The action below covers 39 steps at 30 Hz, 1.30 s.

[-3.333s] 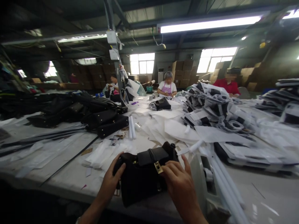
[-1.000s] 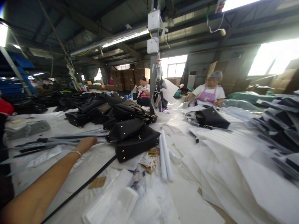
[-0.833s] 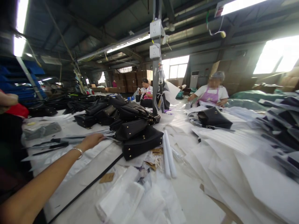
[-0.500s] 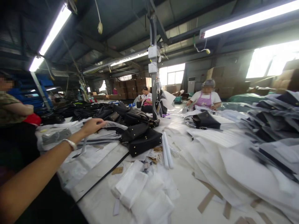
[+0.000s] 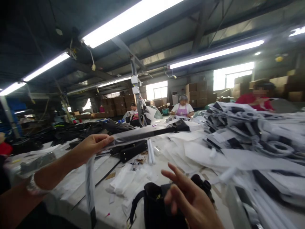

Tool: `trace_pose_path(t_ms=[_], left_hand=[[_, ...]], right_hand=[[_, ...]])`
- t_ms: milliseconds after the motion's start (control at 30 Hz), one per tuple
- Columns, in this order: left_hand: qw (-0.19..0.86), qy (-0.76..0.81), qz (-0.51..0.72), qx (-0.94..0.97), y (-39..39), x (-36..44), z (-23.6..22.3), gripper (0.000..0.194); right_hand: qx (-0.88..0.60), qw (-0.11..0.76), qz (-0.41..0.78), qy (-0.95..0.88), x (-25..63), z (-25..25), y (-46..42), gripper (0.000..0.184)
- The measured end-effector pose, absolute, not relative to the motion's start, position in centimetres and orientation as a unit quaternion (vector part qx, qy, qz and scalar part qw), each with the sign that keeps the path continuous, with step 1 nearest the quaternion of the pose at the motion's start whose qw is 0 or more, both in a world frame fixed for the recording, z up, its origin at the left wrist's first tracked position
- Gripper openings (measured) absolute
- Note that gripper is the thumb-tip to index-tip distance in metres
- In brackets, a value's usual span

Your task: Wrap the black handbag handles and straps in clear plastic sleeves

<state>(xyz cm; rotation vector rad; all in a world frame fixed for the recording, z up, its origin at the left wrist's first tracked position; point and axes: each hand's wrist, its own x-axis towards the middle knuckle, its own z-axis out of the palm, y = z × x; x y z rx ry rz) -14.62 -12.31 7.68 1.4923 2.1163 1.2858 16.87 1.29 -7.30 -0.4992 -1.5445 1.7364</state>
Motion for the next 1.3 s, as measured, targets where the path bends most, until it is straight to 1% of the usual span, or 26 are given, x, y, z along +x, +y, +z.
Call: trace_pose_path(t_ms=[67,133,200,267,300,333,433,467,500,533,633,700,800,900,1000,1067,1100,1167,1233,1300], left_hand=[[0.149,0.727,0.408,0.532,-13.2,-11.2,7.1,0.047],[0.168,0.732,0.379,0.541,-14.1,-8.7,6.7,0.049],[0.188,0.736,0.357,0.544,-14.9,-7.1,6.6,0.05],[0.199,0.739,0.341,0.546,-15.6,-6.1,6.5,0.049],[0.2,0.74,0.338,0.546,-16.0,-5.8,6.4,0.049],[0.202,0.74,0.338,0.545,-16.3,-5.6,6.3,0.049],[0.214,0.736,0.358,0.533,-17.3,-5.4,5.2,0.052],[0.221,0.734,0.362,0.53,-17.6,-5.5,4.5,0.054],[0.228,0.732,0.363,0.53,-17.8,-5.6,3.7,0.055],[0.236,0.73,0.36,0.532,-18.0,-5.7,2.7,0.057],[0.27,0.724,0.33,0.542,-18.3,-6.3,-0.5,0.058],[0.298,0.72,0.291,0.555,-18.1,-6.5,-2.3,0.059],[0.298,0.707,0.237,0.596,-16.8,-6.2,-3.8,0.055],[0.244,0.687,0.248,0.638,-14.1,-4.6,-4.1,0.049],[0.23,0.672,0.246,0.659,-10.8,-2.6,-4.4,0.058],[0.249,0.667,0.245,0.658,-8.8,-1.7,-4.7,0.063],[0.26,0.662,0.252,0.656,-8.0,-1.5,-4.8,0.061],[0.285,0.649,0.267,0.653,-6.9,-1.6,-5.0,0.052],[0.33,0.638,0.261,0.645,-6.2,-1.8,-5.0,0.043],[0.383,0.632,0.25,0.626,-5.7,-1.6,-5.1,0.042]], right_hand=[[-0.167,0.413,0.716,-0.537,16.1,-5.6,0.7,0.068],[-0.152,0.443,0.761,-0.448,15.6,-4.7,0.4,0.063],[-0.141,0.461,0.791,-0.378,15.6,-4.7,0.1,0.053],[-0.133,0.466,0.802,-0.349,15.9,-5.4,-0.1,0.037],[-0.13,0.46,0.804,-0.354,16.0,-5.8,-0.3,0.03],[-0.127,0.442,0.806,-0.372,16.1,-6.4,-0.6,0.029],[-0.123,0.341,0.819,-0.446,15.8,-7.9,-1.7,0.044],[-0.121,0.316,0.823,-0.456,15.6,-8.3,-2.1,0.048],[-0.118,0.313,0.828,-0.451,15.3,-8.7,-2.4,0.049],[-0.114,0.329,0.831,-0.434,15.1,-8.9,-2.7,0.048],[-0.117,0.42,0.813,-0.385,14.7,-9.3,-2.8,0.038],[-0.139,0.449,0.792,-0.389,14.8,-9.5,-2.4,0.034],[-0.175,0.447,0.775,-0.412,14.7,-10.2,-1.8,0.037],[-0.196,0.428,0.775,-0.422,13.9,-11.0,-1.8,0.042],[-0.201,0.416,0.778,-0.427,13.3,-11.5,-2.0,0.046],[-0.212,0.421,0.769,-0.432,13.7,-11.5,-1.6,0.047],[-0.222,0.432,0.758,-0.435,14.2,-11.4,-1.2,0.048],[-0.248,0.477,0.723,-0.433,15.6,-11.4,-0.1,0.047],[-0.275,0.526,0.68,-0.431,17.0,-11.5,1.0,0.041],[-0.295,0.54,0.651,-0.444,17.7,-11.7,1.6,0.036]])
